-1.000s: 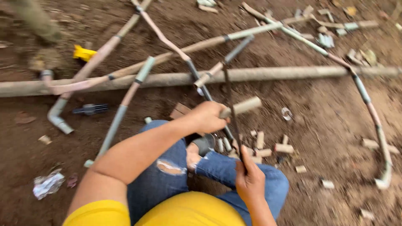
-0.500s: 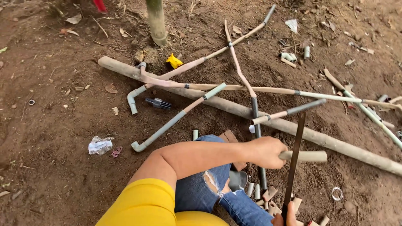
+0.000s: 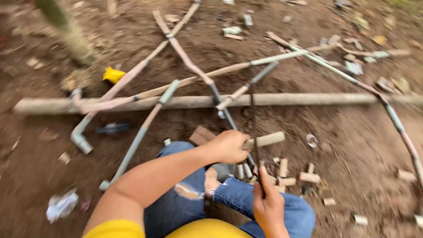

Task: Cutting bamboo sticks into small pieces using a hacksaw while sitting on the ground.

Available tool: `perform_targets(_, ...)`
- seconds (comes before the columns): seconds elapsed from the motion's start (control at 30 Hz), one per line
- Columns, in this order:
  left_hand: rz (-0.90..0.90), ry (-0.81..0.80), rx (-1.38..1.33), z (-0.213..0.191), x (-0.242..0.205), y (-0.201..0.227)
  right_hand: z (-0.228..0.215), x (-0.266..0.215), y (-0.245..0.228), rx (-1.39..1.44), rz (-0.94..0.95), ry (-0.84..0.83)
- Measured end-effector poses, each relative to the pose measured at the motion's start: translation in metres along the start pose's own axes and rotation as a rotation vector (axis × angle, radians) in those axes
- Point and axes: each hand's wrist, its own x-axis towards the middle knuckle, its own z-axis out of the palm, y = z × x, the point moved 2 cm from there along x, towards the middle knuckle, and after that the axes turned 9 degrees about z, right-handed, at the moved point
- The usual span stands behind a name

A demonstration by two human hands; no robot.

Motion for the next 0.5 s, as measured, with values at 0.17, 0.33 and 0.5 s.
perform_targets(0.17,-0.316,-0.101,0.056,-0.038,-0.013,0.024,-0.014,-0.005,-0.025,0.071,-0.147,0.053)
perform_targets(0.33,-0.194,-0.027,-0.057,-0.016,-0.008,0.017,-0.017,-0.002,-0.048,0.174,-0.150,-0.031)
perform_targets(0.5,-0.245,0.086,-0.182,-0.029,-0.005,0.006,-0.019,-0.003,-0.041,0.143,-0.198,0.004)
